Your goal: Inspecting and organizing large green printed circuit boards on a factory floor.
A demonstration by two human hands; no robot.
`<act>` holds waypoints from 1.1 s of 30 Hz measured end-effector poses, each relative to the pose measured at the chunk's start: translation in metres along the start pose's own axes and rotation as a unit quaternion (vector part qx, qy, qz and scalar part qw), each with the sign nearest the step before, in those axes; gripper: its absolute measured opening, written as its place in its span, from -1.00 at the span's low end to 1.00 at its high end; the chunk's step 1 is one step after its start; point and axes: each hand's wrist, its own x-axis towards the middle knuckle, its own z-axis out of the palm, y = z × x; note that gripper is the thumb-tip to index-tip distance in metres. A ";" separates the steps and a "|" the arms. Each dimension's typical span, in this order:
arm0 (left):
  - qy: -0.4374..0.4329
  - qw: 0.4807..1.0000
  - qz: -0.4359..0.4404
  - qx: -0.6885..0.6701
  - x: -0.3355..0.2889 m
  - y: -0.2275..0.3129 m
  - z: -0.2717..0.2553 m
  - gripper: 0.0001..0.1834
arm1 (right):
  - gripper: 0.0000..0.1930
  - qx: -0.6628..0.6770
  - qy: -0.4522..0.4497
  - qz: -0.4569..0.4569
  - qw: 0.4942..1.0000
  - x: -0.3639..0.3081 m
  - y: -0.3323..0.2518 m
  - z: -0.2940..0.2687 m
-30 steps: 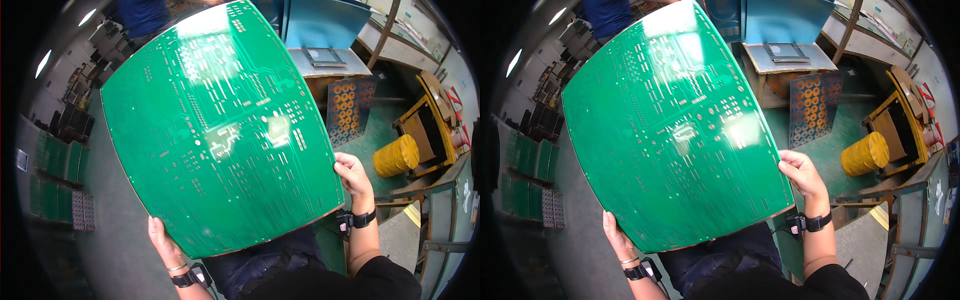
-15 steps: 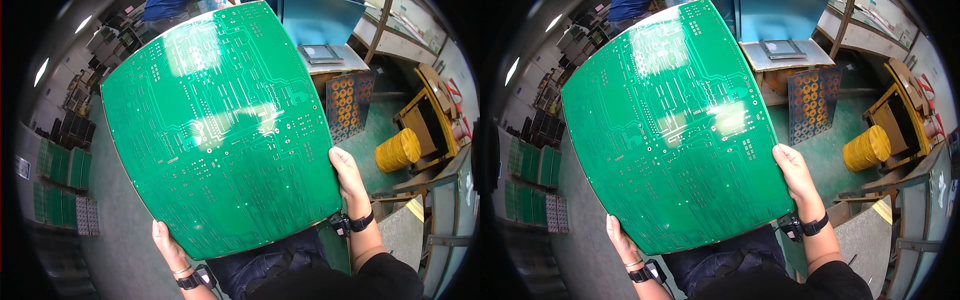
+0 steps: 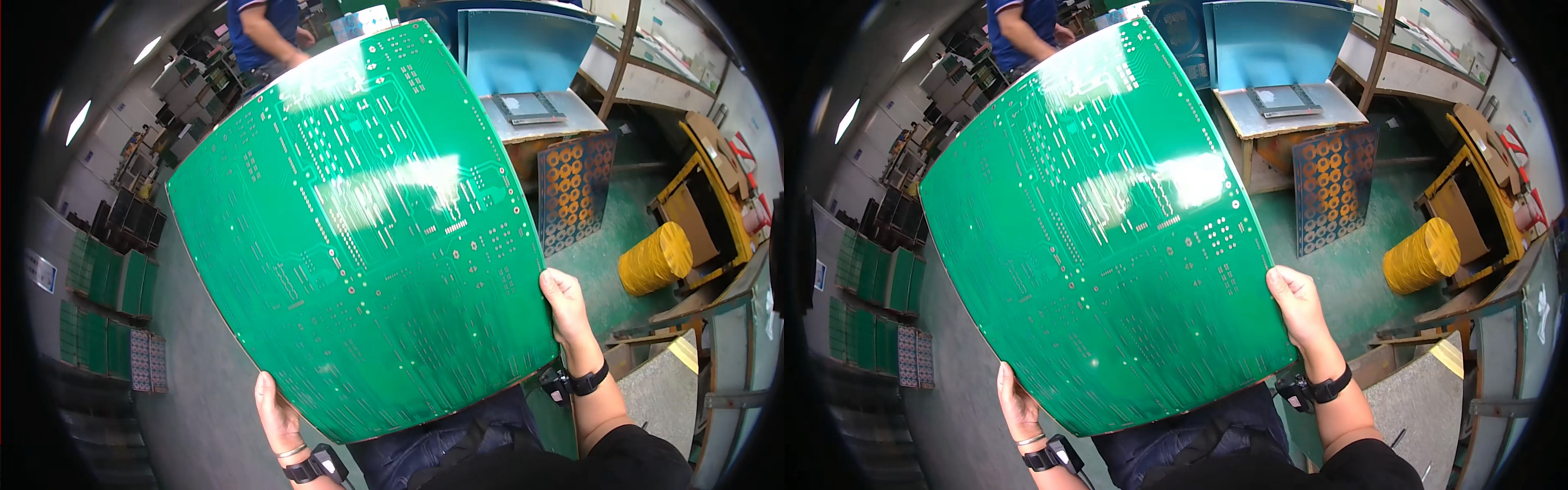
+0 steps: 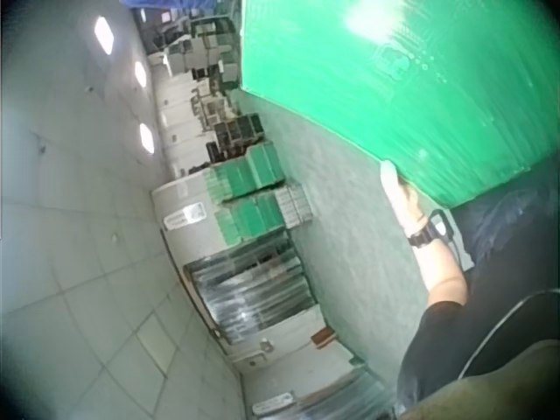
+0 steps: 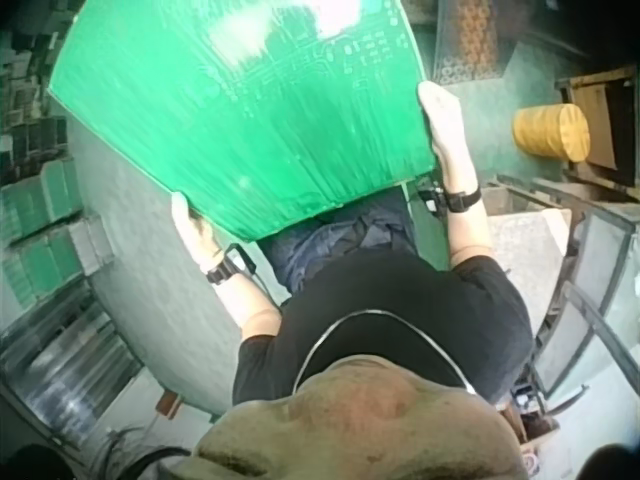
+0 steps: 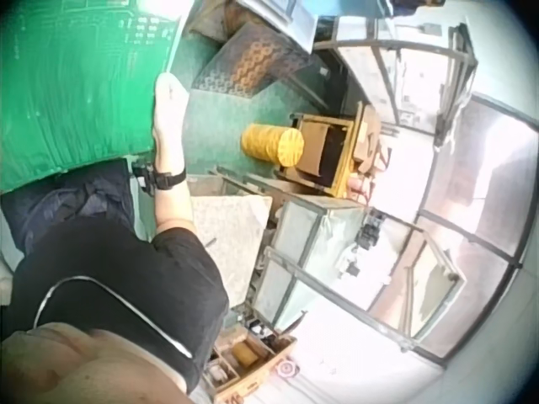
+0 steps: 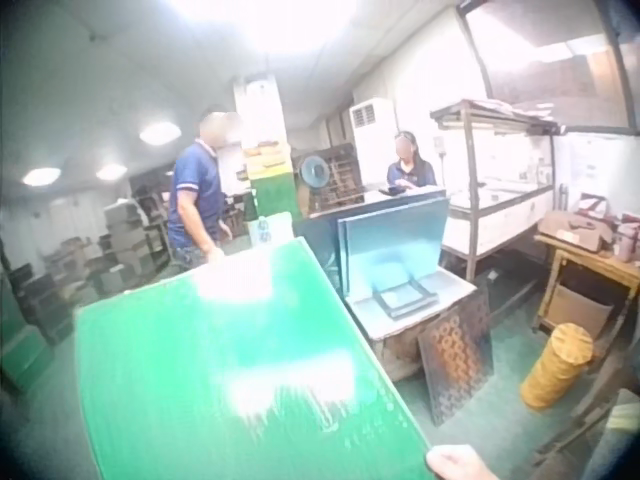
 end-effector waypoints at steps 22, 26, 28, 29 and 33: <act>0.100 0.983 0.157 0.002 0.004 -0.020 -0.002 -0.69 | -0.74 0.049 -0.040 -0.017 0.998 0.016 -0.005 0.002; 0.111 0.982 0.151 0.005 -0.004 -0.017 0.008 -0.67 | -0.75 0.044 -0.021 -0.009 0.999 0.011 0.001 -0.004; 0.105 0.982 0.158 0.011 -0.007 -0.016 0.014 -0.66 | -0.75 0.046 -0.017 -0.011 0.999 0.008 0.002 -0.005; 0.090 0.983 0.159 0.009 -0.007 -0.014 0.017 -0.67 | -0.76 0.047 -0.010 -0.012 0.999 0.007 0.001 -0.005; 0.052 0.985 0.162 -0.004 -0.003 -0.018 0.006 -0.68 | -0.76 0.060 -0.010 -0.019 0.998 0.006 -0.004 -0.005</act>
